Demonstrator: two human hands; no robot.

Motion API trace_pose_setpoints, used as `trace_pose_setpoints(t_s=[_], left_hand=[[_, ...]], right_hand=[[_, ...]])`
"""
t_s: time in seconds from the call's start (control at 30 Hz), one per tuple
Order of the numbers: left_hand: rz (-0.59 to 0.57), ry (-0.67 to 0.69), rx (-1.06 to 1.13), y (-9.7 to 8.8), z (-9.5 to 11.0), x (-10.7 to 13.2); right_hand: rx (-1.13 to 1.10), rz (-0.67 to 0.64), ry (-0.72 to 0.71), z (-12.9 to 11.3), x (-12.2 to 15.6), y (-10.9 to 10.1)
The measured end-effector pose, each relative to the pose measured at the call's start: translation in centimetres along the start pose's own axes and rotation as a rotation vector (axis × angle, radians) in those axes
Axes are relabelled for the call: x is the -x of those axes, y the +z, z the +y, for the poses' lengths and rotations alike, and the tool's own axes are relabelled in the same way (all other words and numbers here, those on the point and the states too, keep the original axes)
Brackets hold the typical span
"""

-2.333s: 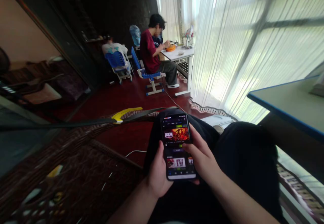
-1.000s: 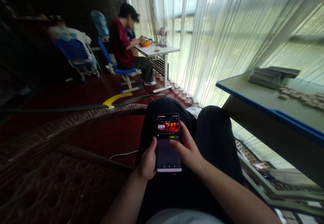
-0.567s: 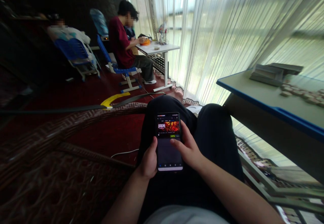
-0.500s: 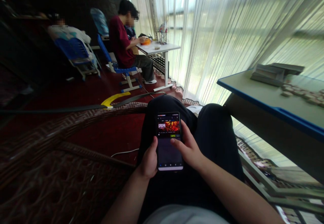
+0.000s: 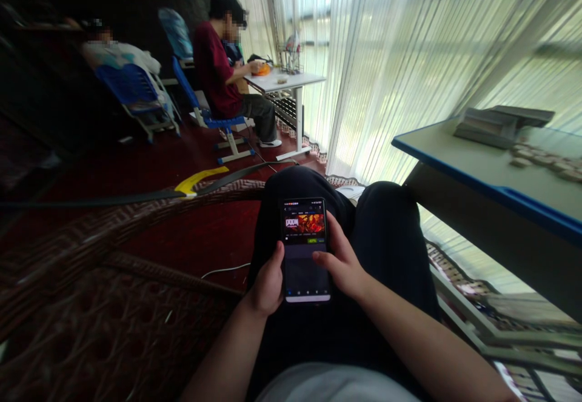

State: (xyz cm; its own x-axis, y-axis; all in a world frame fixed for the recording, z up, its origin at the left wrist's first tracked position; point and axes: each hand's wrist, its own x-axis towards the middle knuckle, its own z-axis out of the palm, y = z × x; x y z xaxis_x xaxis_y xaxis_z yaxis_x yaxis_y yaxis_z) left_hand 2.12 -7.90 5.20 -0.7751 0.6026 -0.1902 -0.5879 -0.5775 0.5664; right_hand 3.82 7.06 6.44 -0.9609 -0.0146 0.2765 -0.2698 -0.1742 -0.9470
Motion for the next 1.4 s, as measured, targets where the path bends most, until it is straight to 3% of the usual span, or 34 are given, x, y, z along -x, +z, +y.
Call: trace_pose_setpoints(t_s=[0.2, 0.4, 0.5, 0.9, 1.4], left_hand=[[-0.019, 0.021, -0.008, 0.3, -0.2, 0.1], [0.179, 0.179, 0.008, 0.5, -1.6, 0.0], [0.211, 0.188, 0.007, 0.6, -1.8, 0.0], [0.114, 0.178, 0.024, 0.5, -1.8, -0.3], [0.111, 0.186, 0.019, 0.1, -2.0, -0.5]], right_hand=[[-0.052, -0.012, -0.003, 0.0, 0.1, -0.2], [-0.078, -0.036, 0.052, 0.2, 0.3, -0.6], [-0.07, -0.049, 0.046, 0.2, 0.4, -0.8], [-0.035, 0.007, 0.04, 0.7, -0.1, -0.7], [-0.092, 0.024, 0.077, 0.5, -0.1, -0.5]])
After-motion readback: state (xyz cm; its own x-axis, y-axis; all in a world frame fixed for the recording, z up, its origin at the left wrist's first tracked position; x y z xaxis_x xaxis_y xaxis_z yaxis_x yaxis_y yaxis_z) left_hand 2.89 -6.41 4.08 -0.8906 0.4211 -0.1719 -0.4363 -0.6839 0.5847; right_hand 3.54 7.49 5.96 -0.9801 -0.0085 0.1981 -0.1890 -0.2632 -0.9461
